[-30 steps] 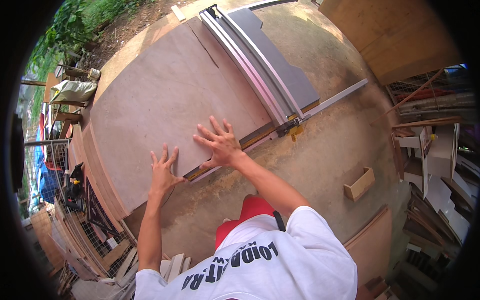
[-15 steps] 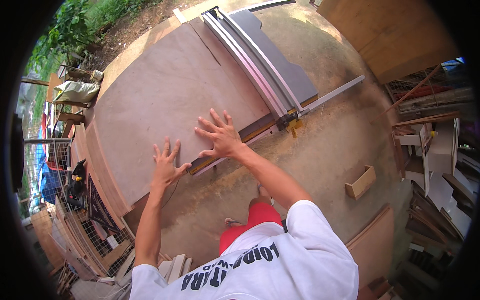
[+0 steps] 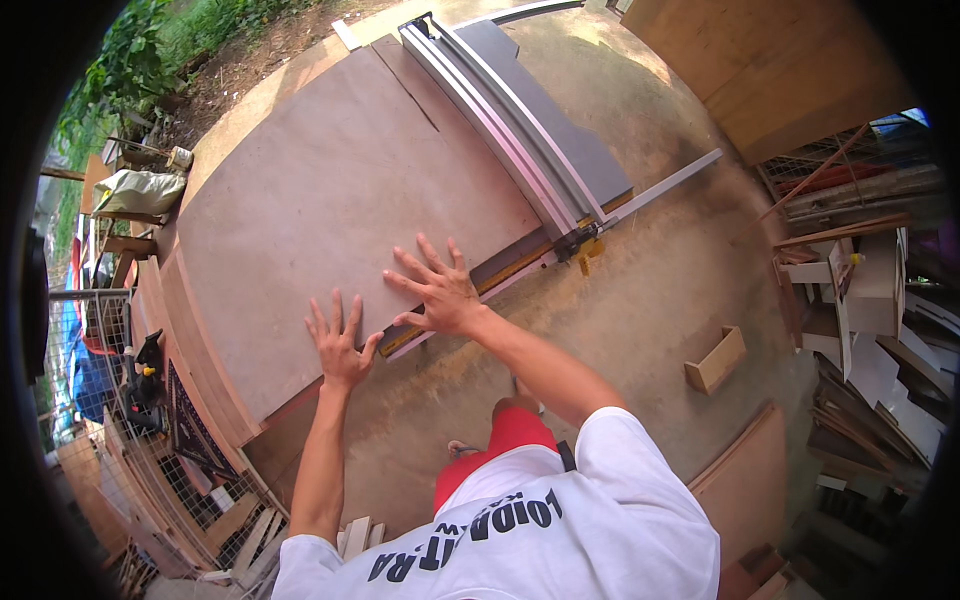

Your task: The person marks a large sheet of plywood with a pencil and speed square, then adjusts the table saw fence and pushes the sheet through the blade to cut it. The person handles the sheet and fence multiple times to align and complete the cut.

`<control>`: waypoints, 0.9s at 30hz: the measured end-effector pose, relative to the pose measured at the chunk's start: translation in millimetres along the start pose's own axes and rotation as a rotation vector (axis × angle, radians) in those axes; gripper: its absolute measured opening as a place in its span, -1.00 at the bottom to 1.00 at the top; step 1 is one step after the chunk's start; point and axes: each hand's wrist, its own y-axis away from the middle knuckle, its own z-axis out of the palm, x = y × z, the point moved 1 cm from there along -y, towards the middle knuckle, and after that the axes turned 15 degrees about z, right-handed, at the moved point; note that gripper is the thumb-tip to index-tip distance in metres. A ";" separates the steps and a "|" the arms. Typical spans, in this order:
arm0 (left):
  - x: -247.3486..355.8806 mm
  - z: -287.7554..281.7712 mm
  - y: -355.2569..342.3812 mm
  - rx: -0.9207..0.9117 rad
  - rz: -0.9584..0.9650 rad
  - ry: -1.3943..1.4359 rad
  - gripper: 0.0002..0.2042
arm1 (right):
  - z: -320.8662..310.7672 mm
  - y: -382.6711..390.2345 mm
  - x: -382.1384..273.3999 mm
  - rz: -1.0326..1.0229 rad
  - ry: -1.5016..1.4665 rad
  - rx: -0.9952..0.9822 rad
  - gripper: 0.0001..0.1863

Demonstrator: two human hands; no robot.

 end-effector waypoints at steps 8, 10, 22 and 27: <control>-5.7 -0.1 -4.5 -0.006 -0.013 -0.034 -0.22 | -2.0 -9.0 -2.1 -0.027 0.008 0.002 -0.12; -6.8 -0.7 -6.7 -0.009 -0.017 -0.039 -0.22 | -2.6 -12.5 -1.6 -0.030 0.006 -0.009 -0.13; -13.2 -0.4 -15.0 -0.026 -0.051 -0.070 -0.22 | -0.4 -29.7 -0.3 -0.073 -0.012 -0.011 -0.12; -19.1 0.1 -17.4 -0.028 -0.062 -0.079 -0.21 | -0.3 -43.1 -0.5 -0.112 0.014 -0.037 -0.14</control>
